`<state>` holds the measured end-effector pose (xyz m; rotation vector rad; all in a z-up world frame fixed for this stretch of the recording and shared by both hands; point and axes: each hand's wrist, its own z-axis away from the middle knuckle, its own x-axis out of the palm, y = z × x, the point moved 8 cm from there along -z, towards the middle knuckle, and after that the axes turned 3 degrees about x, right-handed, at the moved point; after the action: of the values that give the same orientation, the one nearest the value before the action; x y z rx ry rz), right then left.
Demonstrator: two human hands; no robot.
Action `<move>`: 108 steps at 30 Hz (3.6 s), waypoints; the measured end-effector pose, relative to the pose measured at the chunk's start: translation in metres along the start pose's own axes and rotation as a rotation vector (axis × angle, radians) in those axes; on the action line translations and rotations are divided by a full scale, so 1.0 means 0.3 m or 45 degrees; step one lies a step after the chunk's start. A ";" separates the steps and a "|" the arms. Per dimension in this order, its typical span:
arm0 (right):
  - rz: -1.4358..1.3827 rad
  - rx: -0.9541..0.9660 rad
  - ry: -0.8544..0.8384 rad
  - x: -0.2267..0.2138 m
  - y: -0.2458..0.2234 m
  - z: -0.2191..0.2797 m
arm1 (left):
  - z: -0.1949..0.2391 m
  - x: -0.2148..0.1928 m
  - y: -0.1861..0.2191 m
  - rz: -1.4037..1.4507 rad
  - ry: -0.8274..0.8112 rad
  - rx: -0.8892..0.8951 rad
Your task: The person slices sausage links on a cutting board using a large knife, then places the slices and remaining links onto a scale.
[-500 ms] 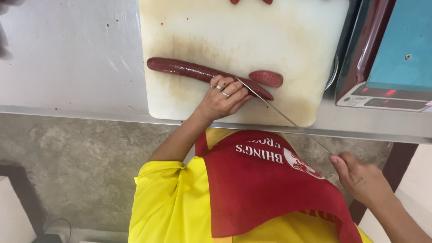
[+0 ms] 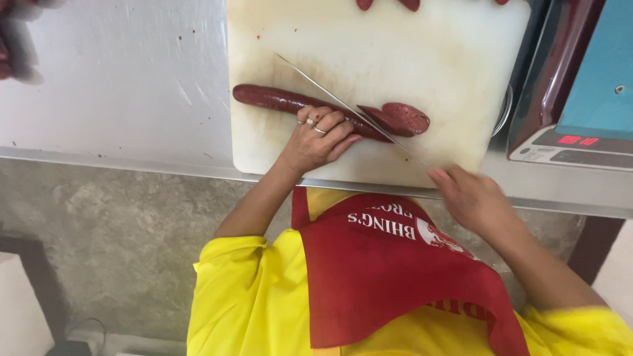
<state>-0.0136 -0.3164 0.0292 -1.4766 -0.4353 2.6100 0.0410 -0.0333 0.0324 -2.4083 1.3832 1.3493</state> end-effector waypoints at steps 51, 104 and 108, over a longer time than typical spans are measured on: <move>0.080 0.415 -0.365 0.089 -0.221 -0.085 | 0.123 -0.130 -0.213 0.147 0.065 -0.156; 0.590 -0.054 -0.072 0.011 -0.441 0.100 | 0.235 -0.313 -0.385 0.129 0.258 -0.460; 0.539 0.363 -0.161 -0.015 -0.373 0.177 | 0.224 -0.305 -0.400 0.149 0.207 -0.408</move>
<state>-0.0615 -0.2211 0.0925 -1.4387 0.2658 2.9297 0.0635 0.1292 0.0135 -2.7322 1.4656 1.5389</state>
